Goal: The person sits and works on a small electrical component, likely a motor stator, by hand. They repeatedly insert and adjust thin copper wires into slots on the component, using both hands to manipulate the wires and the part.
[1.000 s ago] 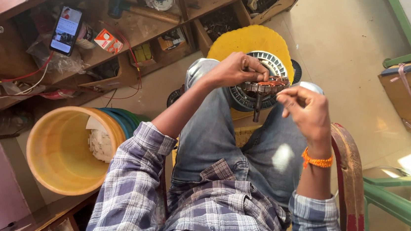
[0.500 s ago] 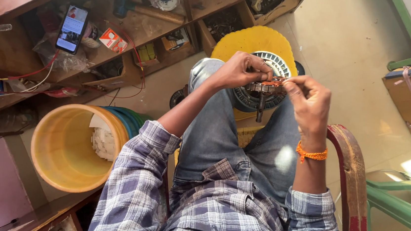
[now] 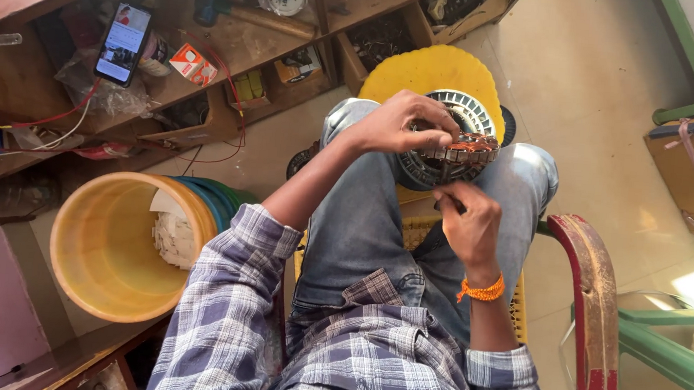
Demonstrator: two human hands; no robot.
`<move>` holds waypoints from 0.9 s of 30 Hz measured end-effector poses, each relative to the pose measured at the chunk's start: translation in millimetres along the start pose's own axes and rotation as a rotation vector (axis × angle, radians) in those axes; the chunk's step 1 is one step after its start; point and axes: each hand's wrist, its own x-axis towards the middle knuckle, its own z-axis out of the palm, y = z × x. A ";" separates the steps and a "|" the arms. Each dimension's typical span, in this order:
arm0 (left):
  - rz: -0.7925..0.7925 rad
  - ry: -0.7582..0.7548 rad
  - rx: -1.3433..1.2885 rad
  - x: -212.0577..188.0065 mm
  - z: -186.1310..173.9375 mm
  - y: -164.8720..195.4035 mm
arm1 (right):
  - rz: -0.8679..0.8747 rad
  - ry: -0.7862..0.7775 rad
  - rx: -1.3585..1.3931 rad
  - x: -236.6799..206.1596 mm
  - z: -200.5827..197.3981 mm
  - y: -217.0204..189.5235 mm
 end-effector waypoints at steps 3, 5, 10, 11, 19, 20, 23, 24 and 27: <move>0.000 0.045 0.253 -7.0 15.9 15.4 | 0.029 -0.004 -0.019 -11.8 -3.6 20.3; 0.088 0.167 0.479 -10.0 37.6 23.7 | -0.015 0.081 -0.058 -13.9 -10.7 31.8; 0.061 0.339 0.598 -17.4 62.1 18.8 | 0.000 0.262 -0.086 -3.5 -40.8 48.7; 0.058 0.337 0.589 -19.5 63.7 15.7 | -0.012 0.243 -0.115 -1.0 -42.4 51.1; 0.097 0.374 0.624 -23.4 67.1 4.1 | 0.190 -0.335 0.267 25.5 -73.4 84.6; 0.115 0.384 0.639 -22.6 67.0 4.5 | 0.222 -0.380 0.257 25.1 -79.7 88.2; 0.133 0.382 0.645 -22.4 66.6 6.4 | 0.166 -0.337 0.241 34.0 -85.8 93.8; 0.112 0.377 0.634 -22.9 66.5 7.2 | 0.125 -0.299 0.240 37.8 -84.2 92.4; 0.081 0.362 0.616 -23.4 66.0 9.1 | 0.017 -0.173 0.110 56.4 -86.7 75.1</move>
